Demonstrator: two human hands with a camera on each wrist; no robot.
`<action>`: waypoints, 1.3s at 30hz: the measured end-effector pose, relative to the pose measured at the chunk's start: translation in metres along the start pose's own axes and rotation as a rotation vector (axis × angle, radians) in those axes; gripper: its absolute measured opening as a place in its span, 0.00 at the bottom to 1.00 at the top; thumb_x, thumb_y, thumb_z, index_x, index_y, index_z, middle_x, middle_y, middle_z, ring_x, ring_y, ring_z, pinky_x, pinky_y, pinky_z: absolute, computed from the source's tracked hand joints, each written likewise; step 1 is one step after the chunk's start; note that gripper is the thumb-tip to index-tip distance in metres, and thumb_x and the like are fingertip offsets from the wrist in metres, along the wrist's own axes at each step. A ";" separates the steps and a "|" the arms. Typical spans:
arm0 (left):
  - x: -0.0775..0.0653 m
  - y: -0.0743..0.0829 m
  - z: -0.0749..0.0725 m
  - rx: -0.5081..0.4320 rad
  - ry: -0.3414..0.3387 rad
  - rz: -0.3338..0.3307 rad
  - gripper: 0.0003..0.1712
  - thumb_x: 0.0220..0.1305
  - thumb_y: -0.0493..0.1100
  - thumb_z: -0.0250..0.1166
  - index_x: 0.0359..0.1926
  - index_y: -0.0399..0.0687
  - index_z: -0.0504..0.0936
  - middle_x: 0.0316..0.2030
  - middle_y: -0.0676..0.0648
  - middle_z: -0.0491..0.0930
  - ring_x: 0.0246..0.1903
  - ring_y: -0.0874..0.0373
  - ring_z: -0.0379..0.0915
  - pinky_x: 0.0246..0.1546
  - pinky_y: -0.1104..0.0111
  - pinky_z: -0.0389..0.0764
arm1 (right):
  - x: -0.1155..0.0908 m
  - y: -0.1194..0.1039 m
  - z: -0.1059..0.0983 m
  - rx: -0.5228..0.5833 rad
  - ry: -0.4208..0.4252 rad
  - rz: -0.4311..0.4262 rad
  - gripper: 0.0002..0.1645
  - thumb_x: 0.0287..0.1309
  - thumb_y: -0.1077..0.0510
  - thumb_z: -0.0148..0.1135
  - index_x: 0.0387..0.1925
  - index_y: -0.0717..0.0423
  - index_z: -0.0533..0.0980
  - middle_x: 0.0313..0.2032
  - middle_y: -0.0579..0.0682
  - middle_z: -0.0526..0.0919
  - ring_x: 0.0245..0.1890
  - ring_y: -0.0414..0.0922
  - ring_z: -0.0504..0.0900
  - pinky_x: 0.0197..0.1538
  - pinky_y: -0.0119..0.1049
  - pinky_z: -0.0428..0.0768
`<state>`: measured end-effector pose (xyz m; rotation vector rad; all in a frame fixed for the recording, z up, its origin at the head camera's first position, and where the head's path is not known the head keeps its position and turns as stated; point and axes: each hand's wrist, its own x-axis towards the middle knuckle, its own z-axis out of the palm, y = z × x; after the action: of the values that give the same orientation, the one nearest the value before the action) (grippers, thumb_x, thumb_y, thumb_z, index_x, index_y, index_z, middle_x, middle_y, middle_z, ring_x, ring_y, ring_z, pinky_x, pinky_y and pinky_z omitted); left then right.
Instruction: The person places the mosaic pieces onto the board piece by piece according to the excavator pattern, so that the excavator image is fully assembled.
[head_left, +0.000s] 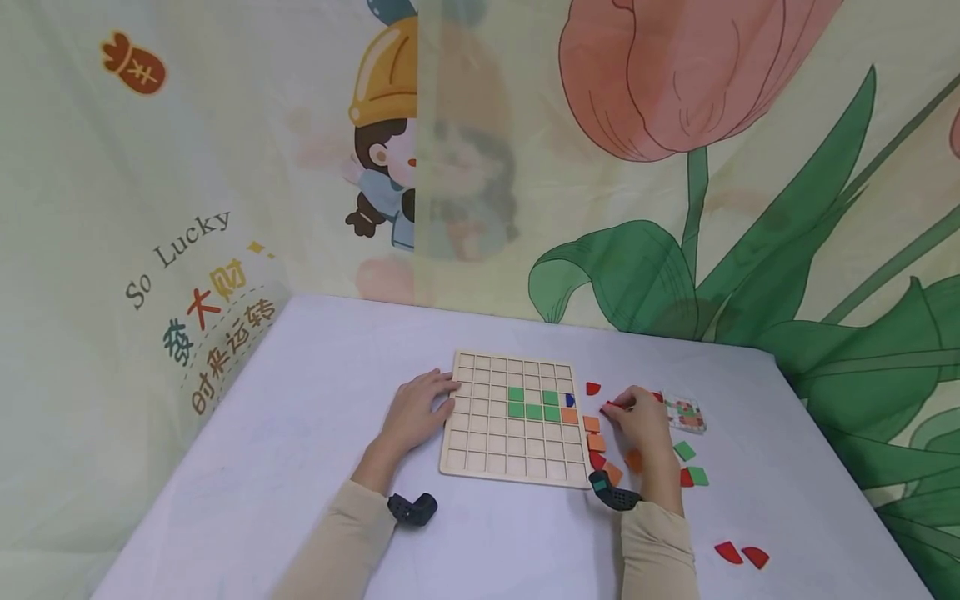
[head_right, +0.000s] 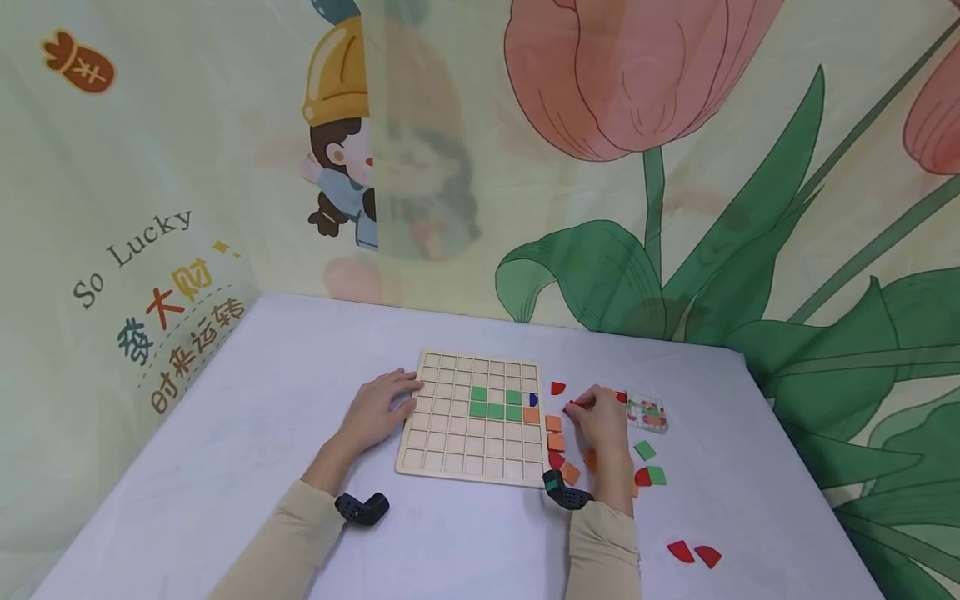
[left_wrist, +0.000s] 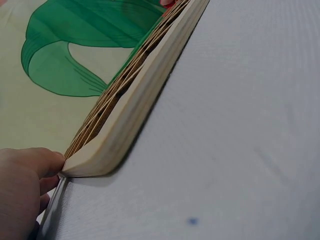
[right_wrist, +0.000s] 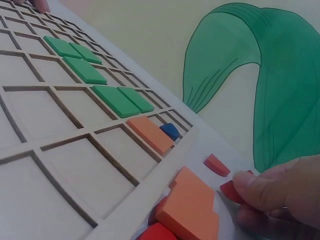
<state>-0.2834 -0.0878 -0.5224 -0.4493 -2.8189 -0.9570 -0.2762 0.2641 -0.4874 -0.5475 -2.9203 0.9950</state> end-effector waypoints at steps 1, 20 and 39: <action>0.000 0.000 0.000 0.000 -0.002 -0.003 0.19 0.66 0.48 0.58 0.57 0.54 0.78 0.62 0.50 0.73 0.68 0.51 0.60 0.67 0.51 0.61 | 0.000 -0.001 0.000 0.009 0.005 -0.006 0.14 0.61 0.55 0.61 0.46 0.57 0.74 0.41 0.58 0.78 0.39 0.51 0.73 0.40 0.34 0.79; -0.001 -0.001 0.003 -0.001 0.010 -0.016 0.19 0.66 0.48 0.58 0.56 0.54 0.79 0.62 0.50 0.73 0.68 0.52 0.60 0.67 0.50 0.61 | -0.018 -0.064 0.046 0.093 -0.020 -0.355 0.20 0.59 0.60 0.62 0.54 0.53 0.77 0.43 0.56 0.83 0.43 0.49 0.82 0.46 0.42 0.84; -0.001 0.002 0.002 0.003 0.006 -0.016 0.18 0.65 0.48 0.58 0.56 0.54 0.79 0.62 0.50 0.73 0.68 0.52 0.60 0.66 0.51 0.62 | -0.021 -0.070 0.065 -0.003 0.040 -0.357 0.08 0.56 0.57 0.66 0.38 0.53 0.84 0.37 0.50 0.86 0.42 0.48 0.80 0.48 0.43 0.81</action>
<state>-0.2815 -0.0852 -0.5234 -0.4237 -2.8219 -0.9553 -0.2872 0.1675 -0.4952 -0.0378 -2.8382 0.9188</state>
